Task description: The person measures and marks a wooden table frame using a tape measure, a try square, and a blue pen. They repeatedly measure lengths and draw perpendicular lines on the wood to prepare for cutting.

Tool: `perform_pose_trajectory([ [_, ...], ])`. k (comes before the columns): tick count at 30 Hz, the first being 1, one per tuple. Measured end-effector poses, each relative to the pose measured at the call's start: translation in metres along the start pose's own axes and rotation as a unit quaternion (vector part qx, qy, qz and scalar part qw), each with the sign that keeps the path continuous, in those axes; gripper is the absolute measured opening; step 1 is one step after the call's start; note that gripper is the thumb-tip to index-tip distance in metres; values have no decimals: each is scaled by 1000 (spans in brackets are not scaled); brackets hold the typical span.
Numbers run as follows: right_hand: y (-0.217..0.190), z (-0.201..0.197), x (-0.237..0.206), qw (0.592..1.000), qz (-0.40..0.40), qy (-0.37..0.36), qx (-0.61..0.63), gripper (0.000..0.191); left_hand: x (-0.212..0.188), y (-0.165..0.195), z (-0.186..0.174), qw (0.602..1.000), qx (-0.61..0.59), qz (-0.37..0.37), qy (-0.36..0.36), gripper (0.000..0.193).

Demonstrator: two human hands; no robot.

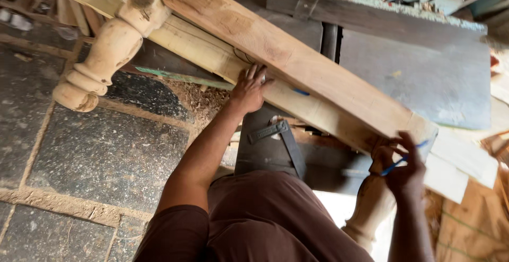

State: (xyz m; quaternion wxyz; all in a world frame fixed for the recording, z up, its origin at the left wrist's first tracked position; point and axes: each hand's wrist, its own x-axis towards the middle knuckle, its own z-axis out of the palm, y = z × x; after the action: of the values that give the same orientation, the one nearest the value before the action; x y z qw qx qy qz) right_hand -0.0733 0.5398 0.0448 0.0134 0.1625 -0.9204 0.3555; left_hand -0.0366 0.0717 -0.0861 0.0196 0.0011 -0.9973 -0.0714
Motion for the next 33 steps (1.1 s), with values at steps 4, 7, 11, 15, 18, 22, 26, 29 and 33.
perform_pose_trajectory([
  [4, -47, 54, 37, 970, -208, -121, 15, 66, -18, 6, 1, 999, 30, 17, -16, 54],
  [7, -79, 99, 58, 891, 19, -312, 328, 43, -51, 34, -28, 985, -169, -8, -44, 90],
  [11, -117, 144, 84, 859, -312, -351, 203, 27, -87, 88, -80, 963, -267, -21, 27, 106],
  [15, -131, 165, 104, 812, -304, -464, 182, 19, -89, 101, -110, 943, -312, -112, -30, 101],
  [18, -127, 170, 128, 814, -316, -458, 166, 17, -88, 92, -110, 957, -265, -118, 1, 74],
  [22, -115, 171, 230, 793, -340, -402, 305, 14, -84, 61, -89, 887, -334, -272, -167, 43],
  [26, -124, 197, 293, 832, -271, -337, 347, 10, -63, 33, -65, 841, -435, -316, -55, 39],
  [29, -137, 221, 298, 928, -240, -275, 74, 14, -37, 21, -56, 867, -425, -259, -40, 30],
  [33, -141, 239, 290, 935, -232, -247, 105, 12, -18, 20, -57, 837, -435, -307, -127, 27],
])
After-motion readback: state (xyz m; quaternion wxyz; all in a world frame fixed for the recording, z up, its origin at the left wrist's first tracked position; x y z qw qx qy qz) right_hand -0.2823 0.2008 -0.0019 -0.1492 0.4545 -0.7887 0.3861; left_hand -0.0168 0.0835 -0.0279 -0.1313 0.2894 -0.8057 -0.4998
